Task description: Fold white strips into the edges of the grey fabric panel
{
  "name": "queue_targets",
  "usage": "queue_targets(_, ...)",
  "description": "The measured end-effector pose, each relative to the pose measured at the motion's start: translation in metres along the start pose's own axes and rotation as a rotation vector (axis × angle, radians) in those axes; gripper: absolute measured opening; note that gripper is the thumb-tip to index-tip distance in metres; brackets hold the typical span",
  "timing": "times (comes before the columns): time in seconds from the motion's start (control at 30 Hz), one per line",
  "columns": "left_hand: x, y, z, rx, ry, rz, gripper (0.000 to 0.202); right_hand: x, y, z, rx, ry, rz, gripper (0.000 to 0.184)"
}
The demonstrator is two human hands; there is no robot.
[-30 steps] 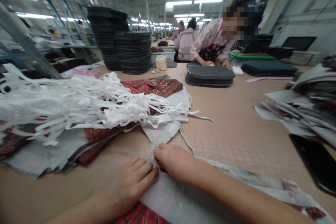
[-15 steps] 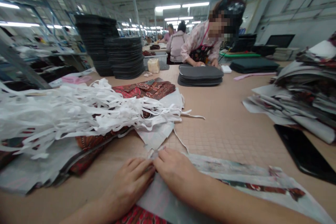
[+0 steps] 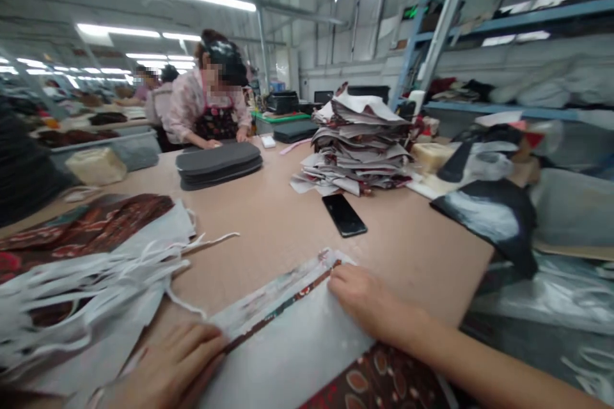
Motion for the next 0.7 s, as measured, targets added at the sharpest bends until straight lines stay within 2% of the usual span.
queue_targets(0.1, 0.027, 0.033, 0.063, -0.080, 0.052, -0.131, 0.018, 0.032, -0.008, -0.007, 0.113, 0.130, 0.072, 0.020)
queue_targets(0.17, 0.039, 0.054, 0.096, -0.123, 0.054, -0.172, 0.017, 0.049, -0.012, -0.007, 0.186, 0.204, 0.123, 0.022)
queue_targets(0.3, 0.051, 0.079, 0.139, -0.155, 0.041, -0.175, 0.017, 0.061, -0.006, 0.006, 0.152, 0.167, 0.169, 0.026)
queue_targets(0.4, 0.052, 0.085, 0.153, -0.114, 0.027, -0.133, 0.019, 0.060, 0.000, 0.019, 0.062, 0.102, 0.177, 0.020)
queue_targets(0.5, 0.054, 0.088, 0.157, -0.091, 0.038, -0.097, 0.015, 0.063, 0.001, 0.031, 0.001, 0.084, 0.226, 0.015)
queue_targets(0.7, 0.054, 0.090, 0.156, -0.079, 0.025, -0.086, 0.019, 0.079, 0.003, 0.045, 0.019, 0.175, 0.278, 0.010)
Point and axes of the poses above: each hand's wrist, its own z-axis towards the middle knuckle, its own y-axis out of the palm, x = y × z, the point moved 9 cm from there along z, towards the middle knuckle, and after that the axes turned 2 degrees about z, right-handed, at the moved point
